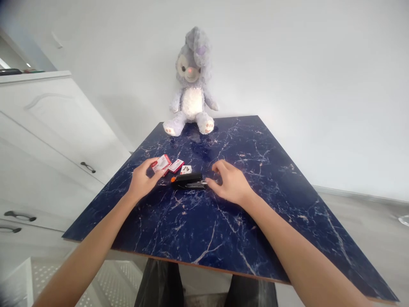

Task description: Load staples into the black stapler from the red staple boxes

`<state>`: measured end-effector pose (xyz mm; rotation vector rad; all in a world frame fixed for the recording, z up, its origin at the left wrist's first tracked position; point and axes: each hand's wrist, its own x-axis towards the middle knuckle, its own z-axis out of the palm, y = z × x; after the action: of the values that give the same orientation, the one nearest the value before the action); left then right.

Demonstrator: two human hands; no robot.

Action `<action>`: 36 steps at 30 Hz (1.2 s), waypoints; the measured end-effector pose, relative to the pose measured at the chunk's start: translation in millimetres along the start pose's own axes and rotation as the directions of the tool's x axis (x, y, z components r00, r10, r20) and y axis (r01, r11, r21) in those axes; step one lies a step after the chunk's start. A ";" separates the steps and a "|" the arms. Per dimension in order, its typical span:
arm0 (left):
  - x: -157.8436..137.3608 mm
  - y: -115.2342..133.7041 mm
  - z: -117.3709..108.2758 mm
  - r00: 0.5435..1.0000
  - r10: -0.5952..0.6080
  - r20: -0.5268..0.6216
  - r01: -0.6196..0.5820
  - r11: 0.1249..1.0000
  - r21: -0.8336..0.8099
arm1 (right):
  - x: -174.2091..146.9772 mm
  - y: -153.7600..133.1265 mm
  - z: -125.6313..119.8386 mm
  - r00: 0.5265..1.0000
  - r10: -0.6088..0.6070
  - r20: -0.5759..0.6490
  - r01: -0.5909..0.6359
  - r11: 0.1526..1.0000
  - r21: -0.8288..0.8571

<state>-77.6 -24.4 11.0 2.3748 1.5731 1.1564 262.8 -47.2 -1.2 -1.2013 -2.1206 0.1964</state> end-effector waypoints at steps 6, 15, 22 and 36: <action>-18.9 43.3 15.0 0.969 0.140 0.202 -0.047 0.913 -0.405 | -3.6 -45.4 7.1 0.915 -0.389 -0.106 0.399 0.912 0.095; -16.8 39.6 19.9 0.772 0.046 0.634 0.619 0.170 -0.767 | -8.0 -54.5 26.8 0.927 -0.309 -0.212 0.361 0.889 0.282; -18.0 33.1 18.7 0.740 0.072 0.669 0.657 0.139 -0.741 | -10.1 -54.3 25.6 0.933 -0.286 -0.219 0.344 0.886 0.310; -15.8 34.1 28.0 0.859 -0.205 0.470 0.507 0.478 -0.717 | -8.5 -40.3 27.8 0.956 -0.270 -0.118 0.293 0.913 0.284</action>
<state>-37.4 -44.1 -2.8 1.3946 0.9804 1.0019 220.1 -71.4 -8.7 -0.7065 -2.0791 0.3223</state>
